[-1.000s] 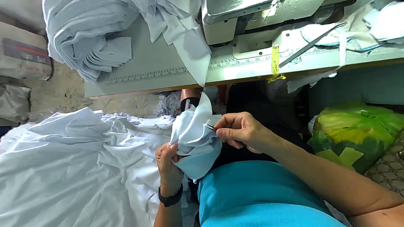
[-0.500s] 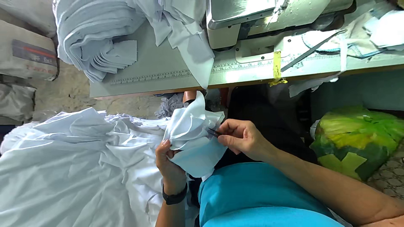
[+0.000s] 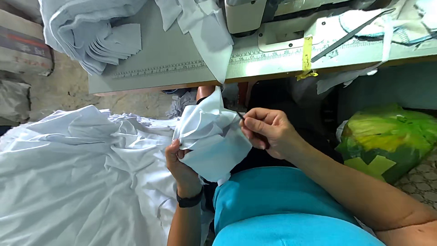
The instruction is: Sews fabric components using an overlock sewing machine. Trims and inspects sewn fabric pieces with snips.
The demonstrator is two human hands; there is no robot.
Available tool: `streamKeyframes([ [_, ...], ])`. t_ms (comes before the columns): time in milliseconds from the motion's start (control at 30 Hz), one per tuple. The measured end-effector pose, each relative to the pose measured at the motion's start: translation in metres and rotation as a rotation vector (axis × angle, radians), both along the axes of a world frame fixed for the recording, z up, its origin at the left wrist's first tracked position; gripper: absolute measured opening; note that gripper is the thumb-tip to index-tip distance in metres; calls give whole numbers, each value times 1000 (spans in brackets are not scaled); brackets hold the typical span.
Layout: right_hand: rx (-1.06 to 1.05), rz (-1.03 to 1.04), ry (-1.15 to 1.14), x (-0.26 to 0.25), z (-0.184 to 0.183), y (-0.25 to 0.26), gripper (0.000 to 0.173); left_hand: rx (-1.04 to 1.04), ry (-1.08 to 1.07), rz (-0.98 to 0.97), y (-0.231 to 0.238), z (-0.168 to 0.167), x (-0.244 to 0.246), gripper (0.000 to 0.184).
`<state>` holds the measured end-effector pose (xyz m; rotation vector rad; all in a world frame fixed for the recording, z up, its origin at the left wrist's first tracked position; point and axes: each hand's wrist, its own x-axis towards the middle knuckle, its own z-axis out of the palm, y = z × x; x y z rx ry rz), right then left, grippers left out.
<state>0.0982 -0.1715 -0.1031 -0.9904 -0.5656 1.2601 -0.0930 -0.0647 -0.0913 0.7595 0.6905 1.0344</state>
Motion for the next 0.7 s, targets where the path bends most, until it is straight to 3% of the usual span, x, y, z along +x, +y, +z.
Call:
streamKeyframes([
  [33, 49, -1, -90, 1, -2, -1, 6, -14, -37, -17, 1, -1, -1, 40],
  [133, 136, 69, -424, -7, -9, 0, 32, -28, -115, -65, 0, -1, 2, 32],
  [233, 239, -8, -967, -27, -21, -3, 14, 0, -92, 9, 6, 3, 9, 40],
  [300, 381, -171, -1296, -40, -21, -9, 16, 38, -63, 76, 12, 1, 11, 45],
  [367, 467, -187, -1441, -46, -18, -15, 21, 58, -90, 90, 16, -4, 12, 48],
  [533, 426, 227, -1328, -41, -24, -18, 19, 75, -116, 120, 22, -11, 16, 48],
  [700, 350, 212, -1066, -20, -18, -14, 22, 53, -189, 28, 21, -7, 18, 45],
])
